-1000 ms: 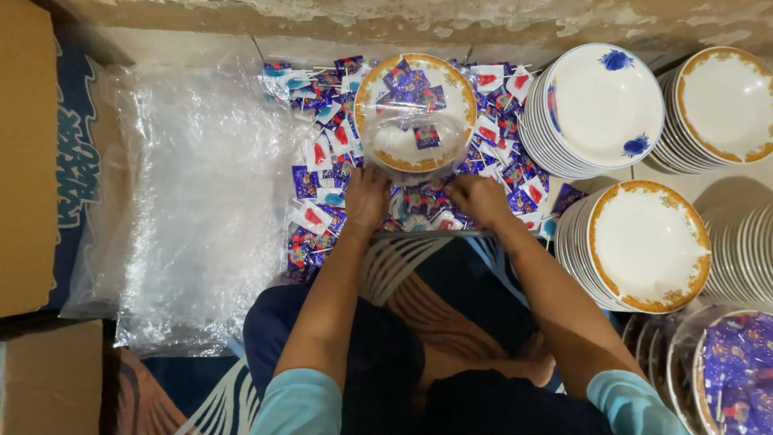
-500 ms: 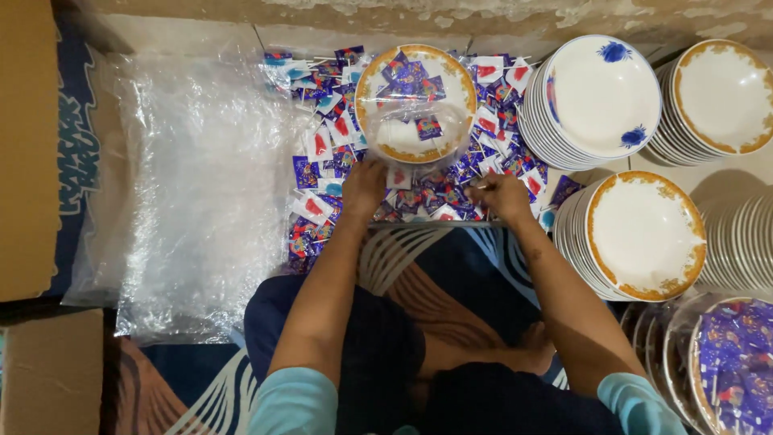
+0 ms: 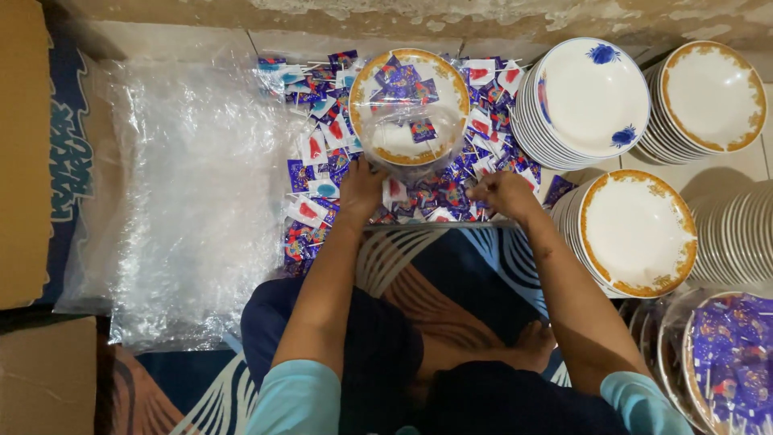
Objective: Pack a ceramic plate into a plastic bag and fill the remaining space with small sachets.
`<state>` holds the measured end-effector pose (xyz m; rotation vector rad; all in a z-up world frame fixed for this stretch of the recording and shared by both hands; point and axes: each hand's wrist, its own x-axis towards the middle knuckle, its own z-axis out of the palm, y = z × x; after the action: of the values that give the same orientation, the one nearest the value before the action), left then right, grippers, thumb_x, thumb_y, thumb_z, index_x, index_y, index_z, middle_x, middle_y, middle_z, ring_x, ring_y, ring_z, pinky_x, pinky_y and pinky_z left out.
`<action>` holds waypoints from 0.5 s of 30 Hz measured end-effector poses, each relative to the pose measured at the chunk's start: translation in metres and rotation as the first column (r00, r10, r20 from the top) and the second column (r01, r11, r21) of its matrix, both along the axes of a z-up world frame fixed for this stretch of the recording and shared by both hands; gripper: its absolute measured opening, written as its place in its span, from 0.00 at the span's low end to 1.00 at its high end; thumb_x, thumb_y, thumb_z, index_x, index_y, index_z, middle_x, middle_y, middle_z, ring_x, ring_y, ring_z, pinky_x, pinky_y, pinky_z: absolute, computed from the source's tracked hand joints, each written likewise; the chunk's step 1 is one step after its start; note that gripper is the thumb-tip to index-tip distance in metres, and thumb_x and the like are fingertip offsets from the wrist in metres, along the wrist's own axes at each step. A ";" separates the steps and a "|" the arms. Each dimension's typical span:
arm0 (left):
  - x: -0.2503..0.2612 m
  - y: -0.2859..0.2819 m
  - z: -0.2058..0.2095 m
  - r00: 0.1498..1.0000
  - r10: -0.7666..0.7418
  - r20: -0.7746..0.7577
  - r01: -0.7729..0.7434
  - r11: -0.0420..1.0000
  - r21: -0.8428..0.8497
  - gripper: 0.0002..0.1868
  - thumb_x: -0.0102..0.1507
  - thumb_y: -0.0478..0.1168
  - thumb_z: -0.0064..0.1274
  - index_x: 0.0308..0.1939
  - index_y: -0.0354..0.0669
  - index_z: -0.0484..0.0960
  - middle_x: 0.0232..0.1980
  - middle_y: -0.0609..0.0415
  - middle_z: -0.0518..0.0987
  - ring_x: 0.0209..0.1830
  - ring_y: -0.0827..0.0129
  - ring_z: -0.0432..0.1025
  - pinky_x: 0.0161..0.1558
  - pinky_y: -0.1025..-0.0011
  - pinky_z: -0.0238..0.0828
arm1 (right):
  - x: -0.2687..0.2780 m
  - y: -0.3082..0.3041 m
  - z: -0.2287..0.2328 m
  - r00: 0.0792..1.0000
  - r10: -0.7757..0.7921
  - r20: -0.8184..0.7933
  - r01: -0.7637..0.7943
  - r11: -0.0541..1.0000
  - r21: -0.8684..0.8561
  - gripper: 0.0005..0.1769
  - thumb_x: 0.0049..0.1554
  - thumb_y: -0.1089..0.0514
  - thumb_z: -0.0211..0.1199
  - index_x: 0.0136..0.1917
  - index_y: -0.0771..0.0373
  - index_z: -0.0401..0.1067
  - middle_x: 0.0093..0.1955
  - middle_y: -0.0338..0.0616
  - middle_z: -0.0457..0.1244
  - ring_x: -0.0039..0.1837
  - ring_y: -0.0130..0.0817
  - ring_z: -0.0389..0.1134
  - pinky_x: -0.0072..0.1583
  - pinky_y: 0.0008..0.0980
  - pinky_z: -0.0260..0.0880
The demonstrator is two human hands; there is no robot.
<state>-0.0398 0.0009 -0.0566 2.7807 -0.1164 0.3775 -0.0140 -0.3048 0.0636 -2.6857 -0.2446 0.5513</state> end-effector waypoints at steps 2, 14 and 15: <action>-0.010 0.002 0.030 0.939 -0.125 0.321 0.112 0.992 0.060 0.06 0.56 0.42 0.51 0.34 0.61 0.82 0.40 0.47 0.70 0.42 0.47 0.69 0.36 0.57 0.68 | -0.004 0.002 0.020 0.982 -0.144 -0.123 0.162 0.975 0.152 0.12 0.53 0.45 0.71 0.42 0.53 0.83 0.33 0.54 0.69 0.42 0.53 0.73 0.48 0.49 0.70; 0.003 0.007 -0.043 0.930 -0.231 0.286 0.222 0.973 0.064 0.10 0.53 0.44 0.57 0.39 0.60 0.80 0.46 0.55 0.75 0.52 0.51 0.65 0.45 0.59 0.65 | -0.004 0.031 0.037 0.770 -0.255 -0.584 0.629 0.454 0.631 0.13 0.64 0.51 0.62 0.45 0.63 0.75 0.30 0.31 0.53 0.29 0.19 0.54 0.27 0.16 0.50; 0.004 0.008 -0.041 0.929 -0.238 0.283 0.229 0.971 0.064 0.10 0.53 0.44 0.57 0.39 0.60 0.80 0.46 0.55 0.75 0.52 0.51 0.65 0.45 0.59 0.65 | -0.002 0.033 0.028 0.766 -0.261 -0.587 0.635 0.449 0.629 0.13 0.64 0.51 0.62 0.45 0.63 0.75 0.30 0.31 0.53 0.29 0.19 0.54 0.27 0.16 0.50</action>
<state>-0.0363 0.0085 -0.0977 2.6805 -0.5223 0.7218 -0.0157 -0.2715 0.0913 -1.5515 0.3155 0.6097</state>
